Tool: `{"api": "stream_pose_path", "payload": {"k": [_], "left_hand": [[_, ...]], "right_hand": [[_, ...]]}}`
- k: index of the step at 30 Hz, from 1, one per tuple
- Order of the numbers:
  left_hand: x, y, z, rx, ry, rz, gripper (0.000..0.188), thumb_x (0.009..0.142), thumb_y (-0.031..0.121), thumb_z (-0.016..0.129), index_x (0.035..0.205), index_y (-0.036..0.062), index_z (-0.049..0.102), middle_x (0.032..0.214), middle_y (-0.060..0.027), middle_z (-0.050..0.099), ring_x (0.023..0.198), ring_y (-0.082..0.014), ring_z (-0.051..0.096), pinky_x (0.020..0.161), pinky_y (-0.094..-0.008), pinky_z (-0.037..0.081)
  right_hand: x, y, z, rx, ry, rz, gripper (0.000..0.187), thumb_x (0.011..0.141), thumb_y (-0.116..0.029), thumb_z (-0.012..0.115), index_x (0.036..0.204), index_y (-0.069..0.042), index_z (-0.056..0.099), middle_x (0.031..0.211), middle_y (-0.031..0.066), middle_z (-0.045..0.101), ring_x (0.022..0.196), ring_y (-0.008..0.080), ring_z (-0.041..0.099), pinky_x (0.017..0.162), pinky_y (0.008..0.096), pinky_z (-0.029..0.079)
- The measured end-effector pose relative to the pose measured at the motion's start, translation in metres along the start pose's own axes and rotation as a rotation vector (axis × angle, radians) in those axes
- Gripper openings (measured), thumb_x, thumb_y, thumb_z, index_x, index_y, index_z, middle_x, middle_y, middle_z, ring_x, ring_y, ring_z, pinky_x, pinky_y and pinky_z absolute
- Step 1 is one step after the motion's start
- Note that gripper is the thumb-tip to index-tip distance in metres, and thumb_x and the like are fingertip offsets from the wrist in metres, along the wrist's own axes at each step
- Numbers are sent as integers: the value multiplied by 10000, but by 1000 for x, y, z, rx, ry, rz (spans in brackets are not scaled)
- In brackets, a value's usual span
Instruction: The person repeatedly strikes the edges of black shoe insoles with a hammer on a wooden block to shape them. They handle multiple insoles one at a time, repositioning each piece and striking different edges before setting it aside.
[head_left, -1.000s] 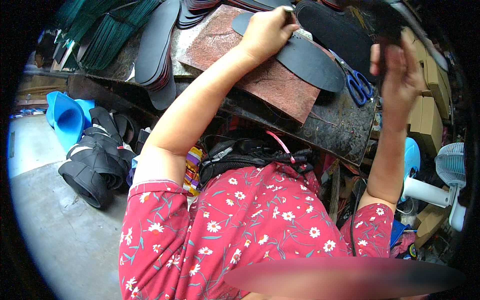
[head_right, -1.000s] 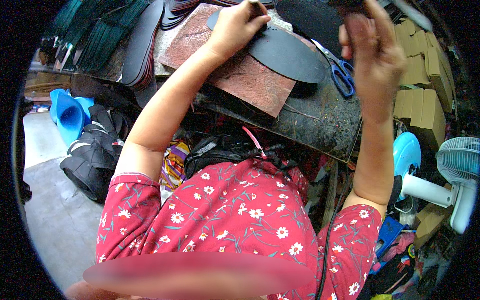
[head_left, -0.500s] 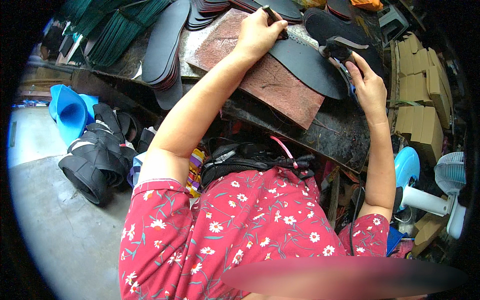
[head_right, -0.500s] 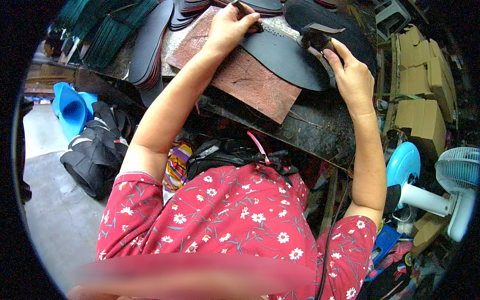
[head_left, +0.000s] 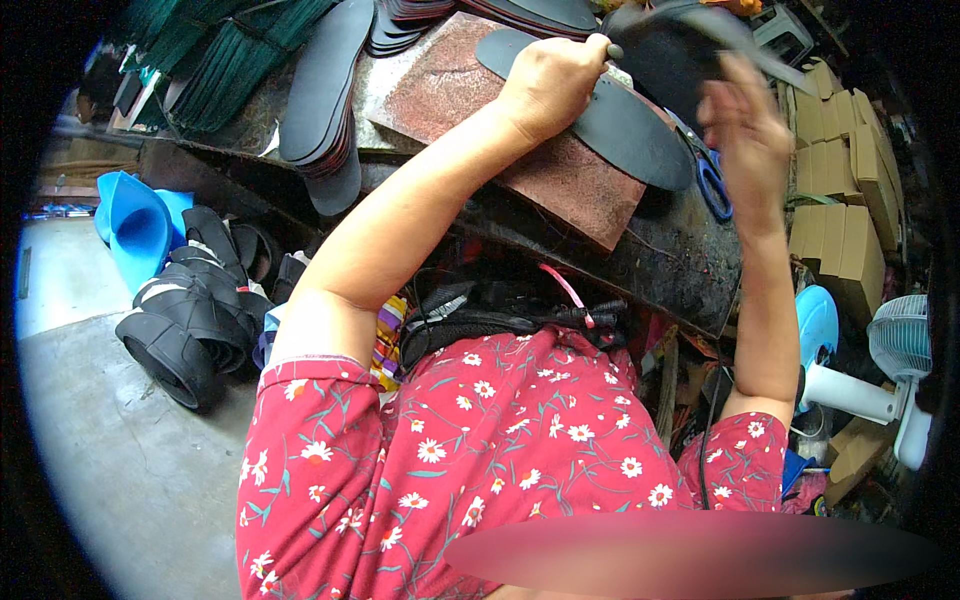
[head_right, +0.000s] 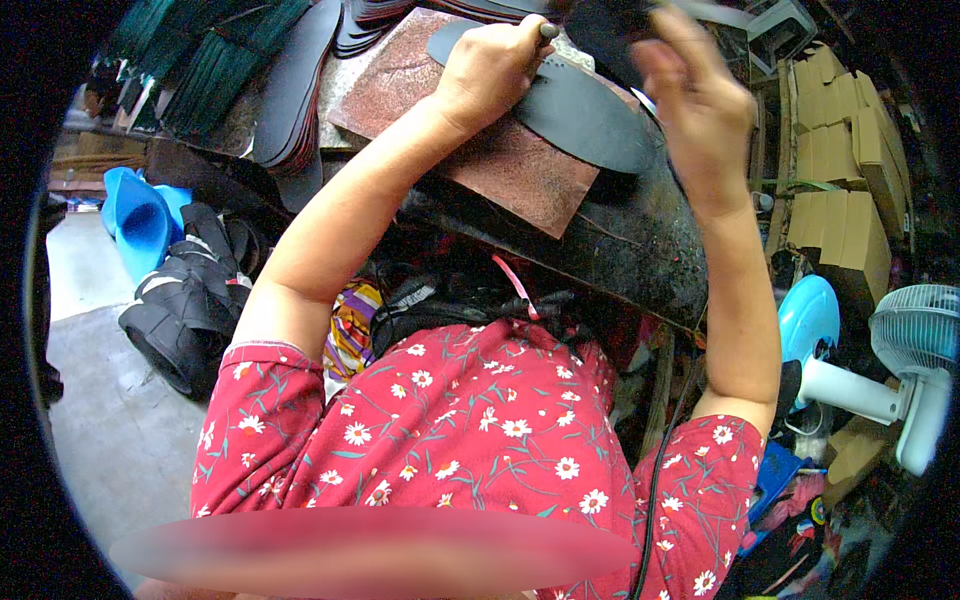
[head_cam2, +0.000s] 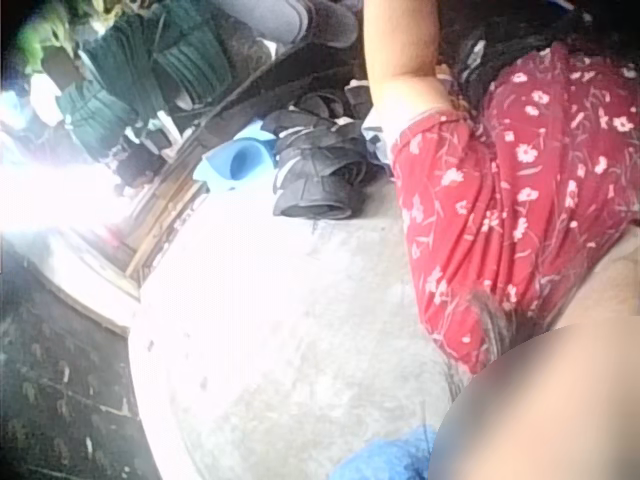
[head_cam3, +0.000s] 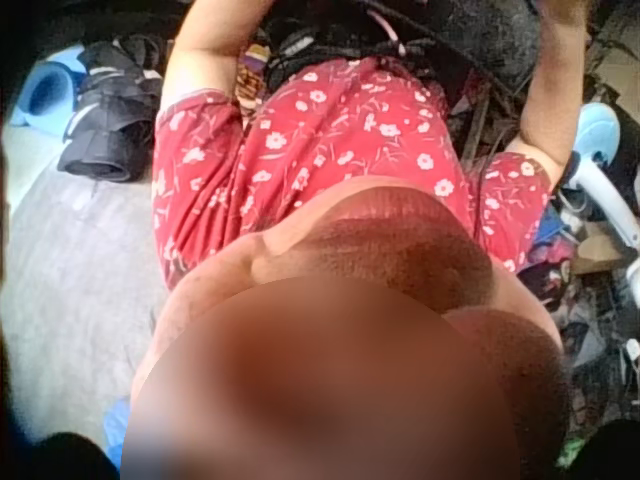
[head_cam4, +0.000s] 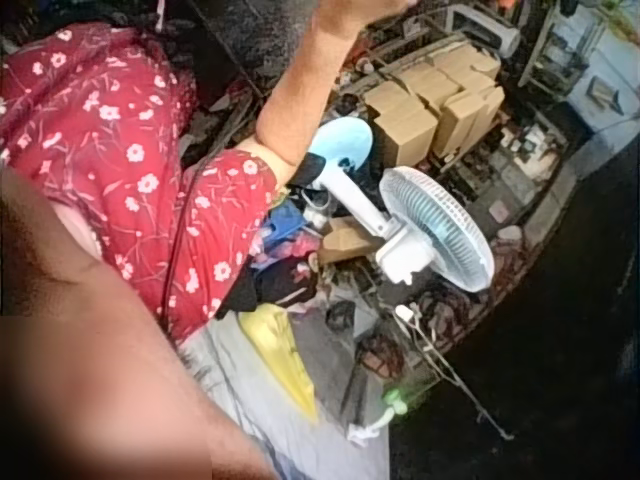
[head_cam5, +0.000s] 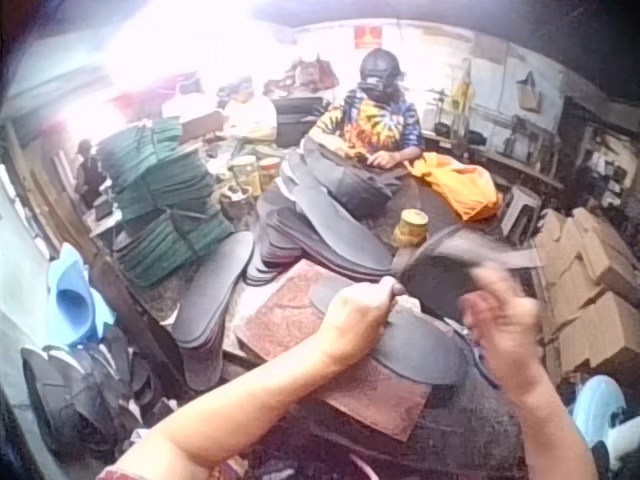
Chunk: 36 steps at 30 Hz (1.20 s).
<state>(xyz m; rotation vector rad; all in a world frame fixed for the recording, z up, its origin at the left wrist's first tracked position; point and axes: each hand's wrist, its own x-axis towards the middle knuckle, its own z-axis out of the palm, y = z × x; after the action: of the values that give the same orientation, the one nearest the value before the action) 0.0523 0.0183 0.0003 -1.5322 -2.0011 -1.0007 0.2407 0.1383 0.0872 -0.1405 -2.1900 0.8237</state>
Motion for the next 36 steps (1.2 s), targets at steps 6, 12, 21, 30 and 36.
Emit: {"api": "stream_pose_path", "payload": {"k": [6, 12, 21, 30, 36], "left_hand": [[4, -18, 4, -819, 79, -691, 161, 877, 166, 684, 898, 18, 622, 775, -126, 680, 689, -232, 678, 625, -320, 547], [0, -21, 3, -453, 56, -309, 170, 859, 181, 706, 896, 30, 637, 774, -136, 683, 709, -261, 685, 650, -341, 549], [2, -8, 13, -246, 236, -221, 174, 853, 167, 698, 905, 17, 627, 768, -186, 681, 696, -282, 695, 645, -362, 557], [-1, -19, 5, -654, 113, -616, 204, 839, 159, 731, 902, -13, 640, 746, -109, 704, 662, -154, 694, 635, -294, 565], [-1, -18, 3, -417, 134, -464, 232, 816, 198, 760, 890, 8, 649, 767, -145, 702, 691, -243, 706, 674, -341, 556]], "right_hand": [[-17, 41, -16, -135, -56, 485, 374, 951, -350, 639, 1264, -144, 651, 710, -15, 636, 585, 31, 534, 538, 208, 437], [1, -20, -33, 62, 109, 139, 362, 984, -275, 598, 1295, -91, 612, 742, -11, 600, 603, 23, 500, 527, 186, 417], [-22, 30, -10, -356, -126, 358, 383, 941, -470, 581, 1240, -239, 642, 953, 140, 717, 887, 297, 709, 733, 367, 532], [-35, 54, -12, -524, -223, 470, 393, 925, -491, 578, 1222, -247, 659, 961, 159, 711, 915, 354, 684, 763, 400, 527], [-13, 21, -26, -254, -106, 394, 371, 932, -382, 634, 1244, -183, 658, 892, 73, 705, 763, 147, 645, 668, 283, 495]]}}
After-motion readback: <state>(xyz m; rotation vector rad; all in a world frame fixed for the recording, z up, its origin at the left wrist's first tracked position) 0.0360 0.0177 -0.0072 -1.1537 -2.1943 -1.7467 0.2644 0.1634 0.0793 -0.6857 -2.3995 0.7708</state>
